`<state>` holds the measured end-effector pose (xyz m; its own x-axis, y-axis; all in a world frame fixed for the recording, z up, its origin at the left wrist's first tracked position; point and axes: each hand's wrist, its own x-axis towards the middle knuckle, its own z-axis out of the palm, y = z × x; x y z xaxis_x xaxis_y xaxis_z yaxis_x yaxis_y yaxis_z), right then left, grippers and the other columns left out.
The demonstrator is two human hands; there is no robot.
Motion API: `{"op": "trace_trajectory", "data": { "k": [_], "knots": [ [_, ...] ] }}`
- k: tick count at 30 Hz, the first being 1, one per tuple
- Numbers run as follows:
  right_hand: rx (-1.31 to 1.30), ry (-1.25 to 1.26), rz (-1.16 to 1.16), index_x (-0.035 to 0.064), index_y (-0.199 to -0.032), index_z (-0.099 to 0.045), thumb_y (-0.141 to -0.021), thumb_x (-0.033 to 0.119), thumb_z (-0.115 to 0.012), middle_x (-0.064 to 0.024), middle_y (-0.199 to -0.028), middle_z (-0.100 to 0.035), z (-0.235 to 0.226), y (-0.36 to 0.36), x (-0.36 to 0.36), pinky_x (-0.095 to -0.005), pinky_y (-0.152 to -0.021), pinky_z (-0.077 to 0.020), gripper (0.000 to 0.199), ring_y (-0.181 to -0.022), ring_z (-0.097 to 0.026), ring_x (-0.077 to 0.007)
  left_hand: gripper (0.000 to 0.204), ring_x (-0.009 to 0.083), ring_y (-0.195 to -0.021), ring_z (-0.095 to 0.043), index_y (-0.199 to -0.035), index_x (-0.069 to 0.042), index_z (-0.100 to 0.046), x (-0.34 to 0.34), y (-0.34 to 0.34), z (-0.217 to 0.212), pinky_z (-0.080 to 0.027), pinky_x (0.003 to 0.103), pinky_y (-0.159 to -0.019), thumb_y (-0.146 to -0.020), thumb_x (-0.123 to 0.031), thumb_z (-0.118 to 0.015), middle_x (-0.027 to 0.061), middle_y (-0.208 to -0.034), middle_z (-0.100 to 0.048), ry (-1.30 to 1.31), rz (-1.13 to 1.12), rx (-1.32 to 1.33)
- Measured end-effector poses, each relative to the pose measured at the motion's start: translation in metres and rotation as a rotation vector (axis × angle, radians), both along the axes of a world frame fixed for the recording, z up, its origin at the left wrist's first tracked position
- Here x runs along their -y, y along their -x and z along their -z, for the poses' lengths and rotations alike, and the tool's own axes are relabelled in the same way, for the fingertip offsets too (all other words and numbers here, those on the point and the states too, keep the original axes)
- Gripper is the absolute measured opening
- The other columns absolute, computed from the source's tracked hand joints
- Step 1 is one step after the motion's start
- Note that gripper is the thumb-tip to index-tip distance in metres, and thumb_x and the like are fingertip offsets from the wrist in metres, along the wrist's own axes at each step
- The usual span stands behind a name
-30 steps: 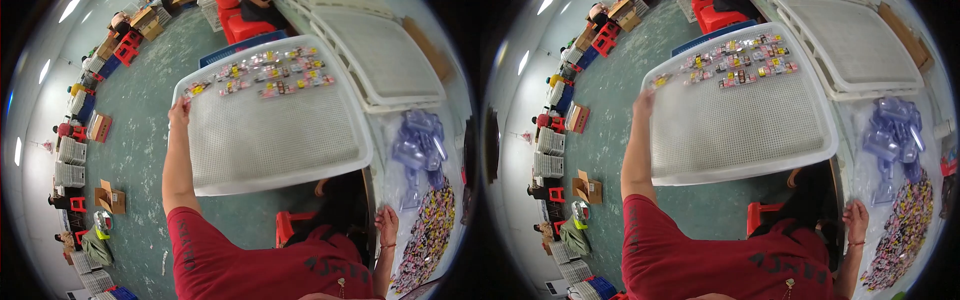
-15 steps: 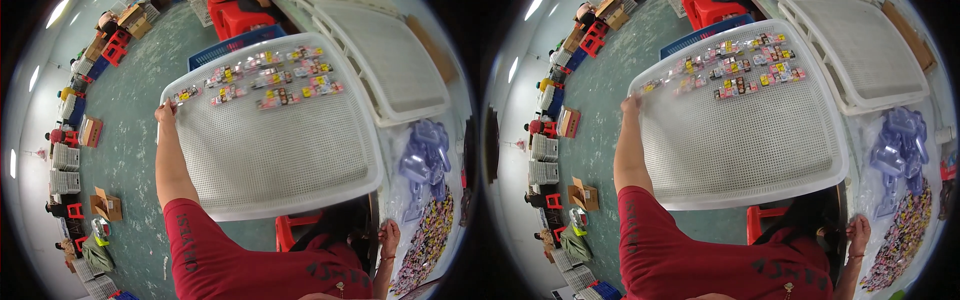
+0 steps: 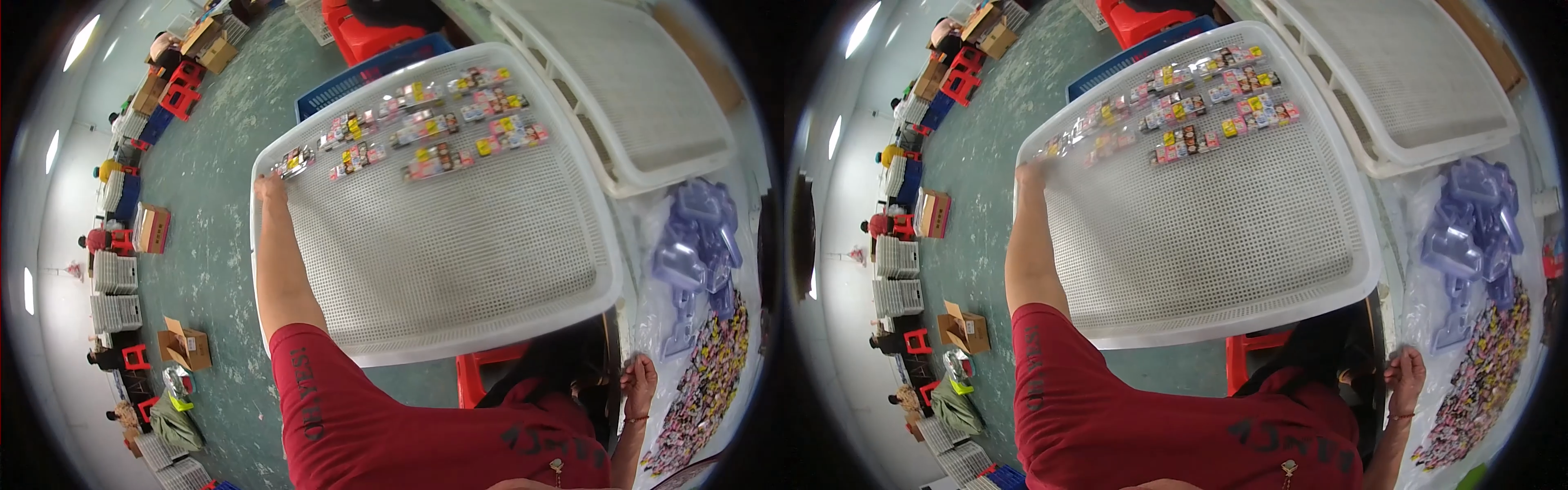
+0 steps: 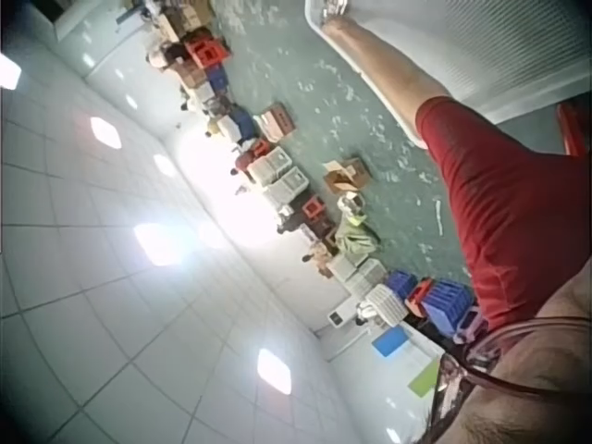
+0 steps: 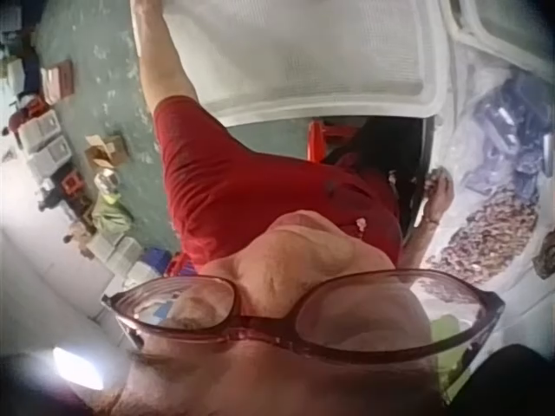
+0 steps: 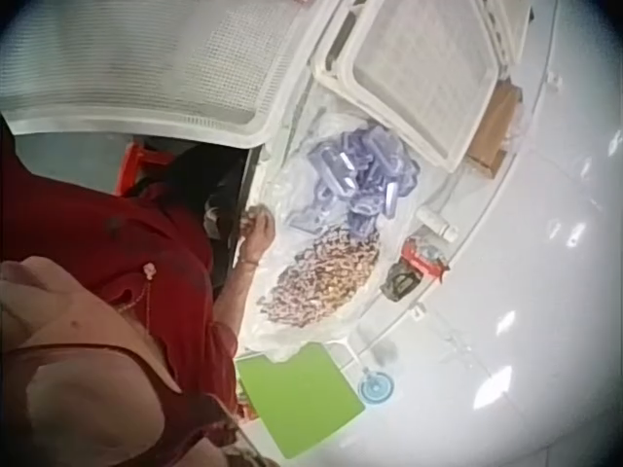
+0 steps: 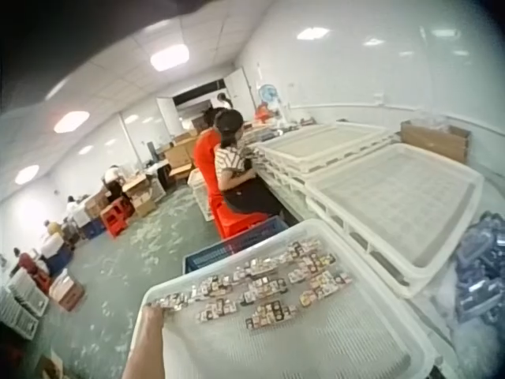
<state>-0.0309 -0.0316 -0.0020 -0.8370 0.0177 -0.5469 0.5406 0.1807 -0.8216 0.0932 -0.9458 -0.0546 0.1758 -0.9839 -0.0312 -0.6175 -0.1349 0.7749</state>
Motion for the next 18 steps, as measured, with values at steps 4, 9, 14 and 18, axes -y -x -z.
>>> {"op": "trace_trajectory", "data": {
  "k": [4, 9, 14, 18],
  "knots": [
    [-0.009, -0.024, 0.068, 0.0109, -0.104, -0.059, -0.097, 0.023, -0.056, 0.0016, -0.072, -0.058, -0.009, -0.014, 0.001, -0.0193, -0.045, -0.0418, 0.014, -0.053, -0.055, -0.0063, 0.065, 0.032, -0.109, -0.061, -0.135, -0.005, -0.049, -0.044, 0.025, 0.015, -0.051, 0.04, -0.087, -0.08, -0.027, -0.076, 0.0178, -0.125, -0.06, -0.044, 0.008, -0.24],
    [-0.046, 0.155, 0.103, 0.0051, -0.105, -0.058, -0.097, 0.017, -0.054, -0.001, -0.071, -0.057, -0.009, -0.016, 0.011, -0.0227, -0.047, -0.0427, 0.015, -0.055, -0.053, -0.0098, 0.057, 0.0366, -0.118, -0.052, -0.126, 0.006, -0.051, -0.062, 0.006, 0.038, -0.04, 0.049, -0.098, -0.089, -0.036, -0.06, 0.0228, -0.129, -0.053, 0.64, 0.182, 0.162],
    [-0.14, 0.218, 0.102, 0.0054, -0.107, -0.059, -0.097, 0.019, -0.057, -0.0035, -0.078, -0.062, -0.021, -0.025, 0.021, -0.0227, -0.055, -0.0469, 0.017, -0.064, -0.059, -0.0115, 0.043, 0.0342, -0.117, -0.053, -0.128, 0.003, -0.051, -0.176, 0.104, -0.02, -0.041, 0.042, -0.1, -0.095, -0.025, -0.054, 0.0213, -0.126, -0.055, 0.822, 0.499, 0.725],
    [-0.169, 0.387, 0.113, 0.0039, -0.111, -0.058, -0.097, 0.016, -0.058, -0.0029, -0.084, -0.064, -0.033, -0.048, 0.021, -0.0209, -0.063, -0.0511, 0.019, -0.069, -0.061, -0.0081, 0.04, 0.0292, -0.113, -0.056, -0.13, 0.003, -0.05, -0.317, 0.187, -0.101, -0.045, 0.041, -0.096, -0.096, -0.018, -0.054, 0.0195, -0.127, -0.055, 0.937, 0.869, -0.179]
  ]
}}
